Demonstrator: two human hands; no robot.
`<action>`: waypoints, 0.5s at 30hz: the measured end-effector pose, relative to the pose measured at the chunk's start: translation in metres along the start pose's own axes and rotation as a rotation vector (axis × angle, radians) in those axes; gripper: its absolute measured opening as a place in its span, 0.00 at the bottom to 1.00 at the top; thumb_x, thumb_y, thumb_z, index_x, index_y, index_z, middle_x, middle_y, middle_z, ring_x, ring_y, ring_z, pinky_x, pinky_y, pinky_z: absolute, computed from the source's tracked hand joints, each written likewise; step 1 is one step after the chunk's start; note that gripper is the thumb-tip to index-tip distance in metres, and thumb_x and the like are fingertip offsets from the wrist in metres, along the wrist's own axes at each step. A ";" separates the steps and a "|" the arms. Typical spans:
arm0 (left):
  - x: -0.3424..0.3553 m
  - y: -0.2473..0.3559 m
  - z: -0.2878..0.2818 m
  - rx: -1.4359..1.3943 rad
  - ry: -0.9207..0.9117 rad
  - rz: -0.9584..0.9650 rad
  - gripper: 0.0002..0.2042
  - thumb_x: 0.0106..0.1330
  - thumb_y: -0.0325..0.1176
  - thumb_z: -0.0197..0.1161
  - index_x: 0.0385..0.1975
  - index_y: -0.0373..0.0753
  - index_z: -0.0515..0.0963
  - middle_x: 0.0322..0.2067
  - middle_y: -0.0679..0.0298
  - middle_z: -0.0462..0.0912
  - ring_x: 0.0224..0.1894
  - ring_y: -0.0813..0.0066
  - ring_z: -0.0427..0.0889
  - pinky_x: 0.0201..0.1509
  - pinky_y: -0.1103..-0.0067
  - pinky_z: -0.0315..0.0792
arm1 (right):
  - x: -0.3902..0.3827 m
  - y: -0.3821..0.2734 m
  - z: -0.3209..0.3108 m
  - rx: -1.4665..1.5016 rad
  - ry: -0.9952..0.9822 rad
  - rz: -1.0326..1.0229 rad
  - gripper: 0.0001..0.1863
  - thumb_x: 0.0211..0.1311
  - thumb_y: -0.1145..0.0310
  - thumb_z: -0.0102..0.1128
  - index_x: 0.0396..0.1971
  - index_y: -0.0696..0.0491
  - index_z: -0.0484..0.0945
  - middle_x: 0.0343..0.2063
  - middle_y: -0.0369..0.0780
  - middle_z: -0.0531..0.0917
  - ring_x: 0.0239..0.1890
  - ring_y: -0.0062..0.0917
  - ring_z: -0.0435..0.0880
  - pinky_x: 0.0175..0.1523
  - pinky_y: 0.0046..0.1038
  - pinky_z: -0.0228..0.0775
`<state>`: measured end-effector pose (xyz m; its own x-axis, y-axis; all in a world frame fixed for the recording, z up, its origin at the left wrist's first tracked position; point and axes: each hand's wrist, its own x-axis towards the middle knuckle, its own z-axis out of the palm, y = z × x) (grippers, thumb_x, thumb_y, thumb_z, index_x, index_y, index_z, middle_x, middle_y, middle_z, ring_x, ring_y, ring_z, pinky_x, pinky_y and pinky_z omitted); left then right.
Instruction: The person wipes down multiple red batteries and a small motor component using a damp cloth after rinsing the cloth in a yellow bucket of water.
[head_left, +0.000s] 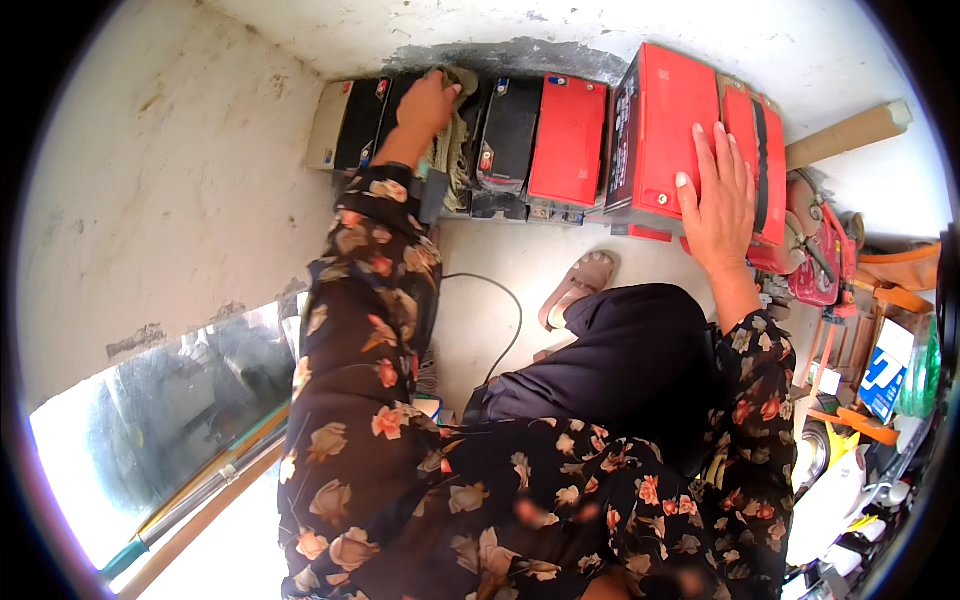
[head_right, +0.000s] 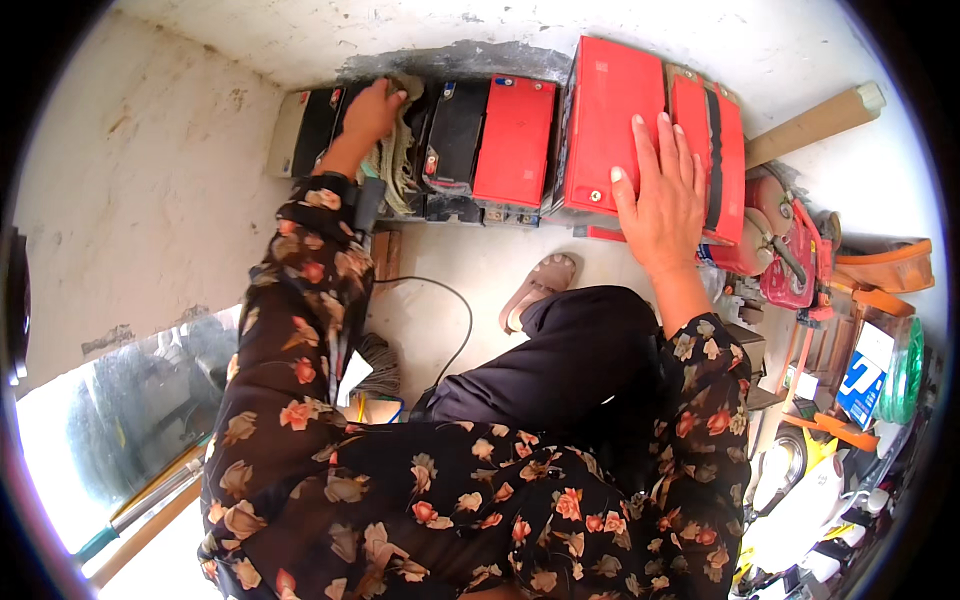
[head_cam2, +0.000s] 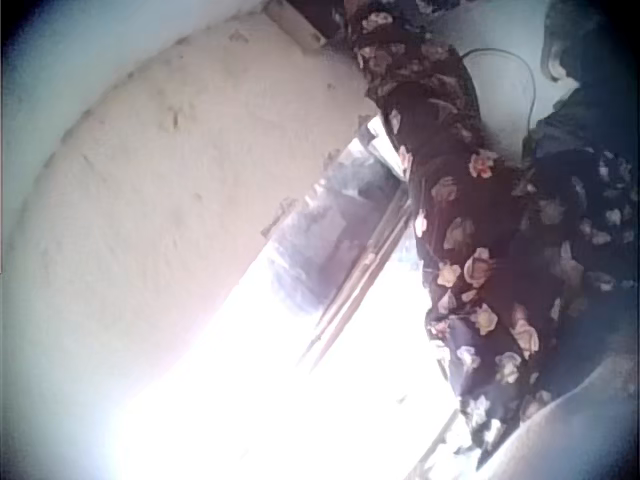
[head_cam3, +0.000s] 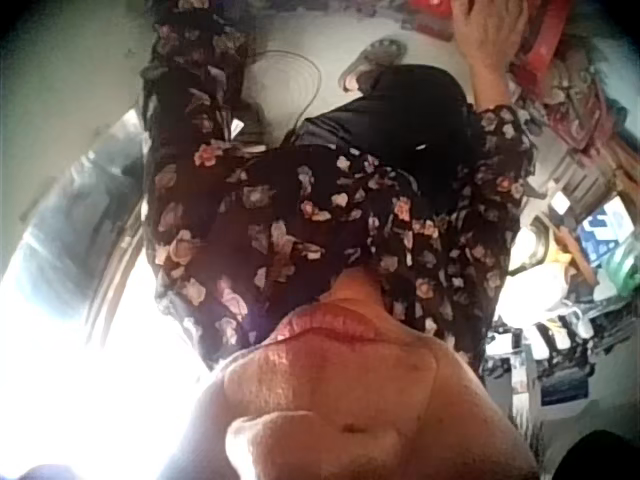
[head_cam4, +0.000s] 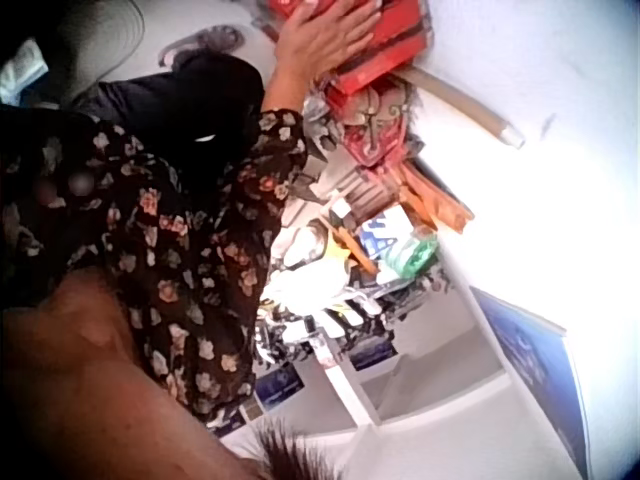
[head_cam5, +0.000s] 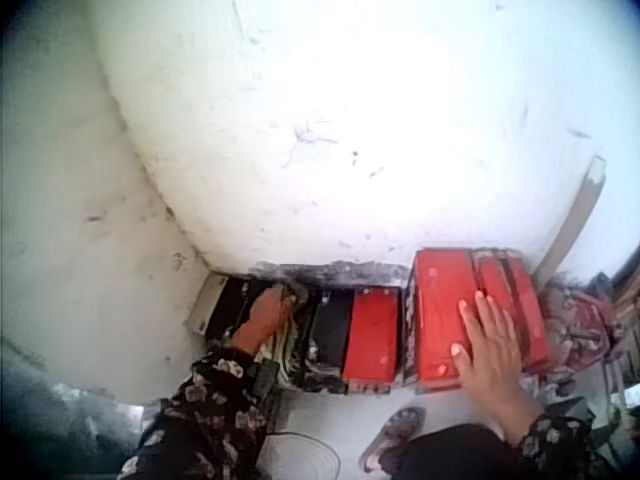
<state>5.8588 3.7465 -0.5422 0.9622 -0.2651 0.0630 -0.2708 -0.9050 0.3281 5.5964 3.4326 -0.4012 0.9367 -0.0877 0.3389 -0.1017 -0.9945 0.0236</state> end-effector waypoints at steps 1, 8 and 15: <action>0.003 -0.014 -0.013 -0.044 -0.087 -0.001 0.21 0.64 0.50 0.54 0.47 0.38 0.71 0.48 0.44 0.77 0.47 0.43 0.76 0.49 0.57 0.71 | 0.000 0.001 0.001 0.006 0.011 -0.008 0.29 0.63 0.55 0.50 0.64 0.45 0.64 0.65 0.42 0.64 0.66 0.37 0.61 0.68 0.42 0.50; 0.024 -0.172 -0.100 0.208 0.398 0.216 0.32 0.63 0.59 0.54 0.57 0.38 0.68 0.52 0.40 0.73 0.55 0.41 0.71 0.56 0.58 0.67 | -0.005 0.009 0.016 -0.003 0.083 -0.064 0.28 0.65 0.53 0.49 0.64 0.41 0.64 0.64 0.40 0.66 0.65 0.37 0.64 0.67 0.41 0.52; -0.003 -0.269 0.003 0.474 0.223 0.111 0.33 0.66 0.61 0.47 0.69 0.57 0.52 0.62 0.43 0.61 0.61 0.40 0.64 0.61 0.48 0.61 | -0.004 0.010 0.022 -0.006 0.070 -0.075 0.27 0.66 0.52 0.47 0.64 0.41 0.64 0.63 0.40 0.66 0.64 0.37 0.64 0.66 0.42 0.52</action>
<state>5.9285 3.9895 -0.6331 0.8962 -0.3370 0.2885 -0.3050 -0.9403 -0.1507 5.5987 3.4215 -0.4226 0.9162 -0.0087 0.4007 -0.0344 -0.9978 0.0571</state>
